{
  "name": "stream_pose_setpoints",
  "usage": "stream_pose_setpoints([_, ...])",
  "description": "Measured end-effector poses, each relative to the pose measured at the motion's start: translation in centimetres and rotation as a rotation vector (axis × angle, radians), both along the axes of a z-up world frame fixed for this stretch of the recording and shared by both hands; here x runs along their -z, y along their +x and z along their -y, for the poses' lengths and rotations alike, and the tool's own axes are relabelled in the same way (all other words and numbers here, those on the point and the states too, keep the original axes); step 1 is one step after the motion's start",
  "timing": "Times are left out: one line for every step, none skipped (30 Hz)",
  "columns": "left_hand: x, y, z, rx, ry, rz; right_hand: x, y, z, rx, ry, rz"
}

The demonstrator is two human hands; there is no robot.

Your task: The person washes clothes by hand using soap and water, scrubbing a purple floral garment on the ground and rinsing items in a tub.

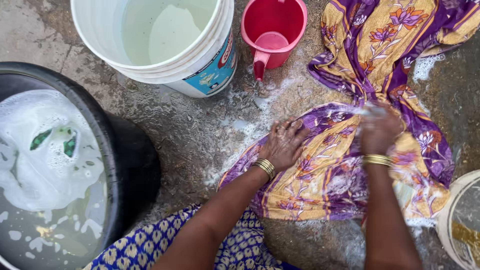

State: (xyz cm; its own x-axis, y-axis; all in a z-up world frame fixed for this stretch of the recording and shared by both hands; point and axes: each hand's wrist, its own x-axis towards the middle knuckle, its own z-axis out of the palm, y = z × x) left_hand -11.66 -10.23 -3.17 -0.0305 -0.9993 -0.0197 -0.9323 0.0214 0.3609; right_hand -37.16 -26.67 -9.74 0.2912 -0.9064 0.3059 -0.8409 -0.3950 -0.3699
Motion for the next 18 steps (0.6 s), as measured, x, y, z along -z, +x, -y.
stream_pose_setpoints([0.3, -0.2, -0.3, -0.007, -0.031, -0.026, 0.5, -3.4, 0.8, 0.089, -0.099, -0.093])
stream_pose_setpoints([0.5, -0.2, -0.7, -0.014, -0.063, -0.053, 1.2, -5.9, 0.7, 0.16, -0.126, -0.15])
stream_pose_setpoints([0.8, -0.1, -0.9, -0.002, -0.029, -0.066, 1.8, -7.7, 1.0, 0.234, -0.144, -0.183])
stream_pose_setpoints([1.2, 0.1, -1.2, 0.011, 0.005, -0.079, 2.7, -8.4, 0.3, 0.293, -0.136, -0.193])
stream_pose_setpoints([1.5, 0.0, -1.3, 0.034, 0.038, -0.092, 3.7, -8.2, -1.2, 0.349, -0.11, -0.181])
stream_pose_setpoints([1.6, -0.5, -1.6, 0.033, 0.076, -0.085, 4.7, -6.8, -3.2, 0.385, -0.06, -0.15])
stream_pose_setpoints([1.7, -0.9, -2.1, 0.029, 0.113, -0.07, 5.6, -4.0, -5.5, 0.397, 0.019, -0.126])
stream_pose_setpoints([1.6, -1.2, -2.5, 0.025, 0.149, -0.055, 5.8, -0.7, -7.9, 0.364, 0.181, -0.159])
stream_pose_setpoints([1.5, -1.4, -3.5, 0.125, 0.133, -0.023, 5.6, 2.7, -10.9, 0.284, 0.361, -0.221])
stream_pose_setpoints([1.3, -1.5, -4.5, 0.225, 0.117, 0.011, 4.7, 5.3, -12.8, 0.189, 0.5, -0.288])
stream_pose_setpoints([1.1, -1.6, -6.3, 0.328, 0.117, 0.043, 3.3, 6.1, -14.5, -0.031, 0.324, -0.193])
stream_pose_setpoints([0.8, -1.8, -8.0, 0.362, 0.148, 0.034, 1.7, 5.9, -15.7, -0.246, 0.144, -0.097])
stream_pose_setpoints([0.6, -2.0, -9.4, 0.396, 0.175, 0.027, 0.6, 5.9, -16.2, -0.456, -0.044, 0.0])
stream_pose_setpoints([0.4, -2.0, -10.4, 0.43, 0.202, 0.019, -0.1, 5.8, -15.7, -0.369, 0.137, 0.081])
stream_pose_setpoints([0.4, -2.4, -10.7, 0.38, 0.291, -0.013, -0.6, 4.8, -14.4, -0.286, 0.313, 0.158])
stream_pose_setpoints([0.4, -3.2, -10.9, 0.33, 0.379, -0.044, -0.9, 3.5, -12.7, -0.182, 0.23, 0.044])
stream_pose_setpoints([0.7, -4.4, -11.1, 0.277, 0.468, -0.082, -1.1, 1.8, -11.0, -0.08, 0.15, -0.077])
stream_pose_setpoints([1.1, -5.6, -11.2, 0.343, 0.591, -0.072, -0.9, 0.6, -9.4, -0.013, -0.04, -0.207])
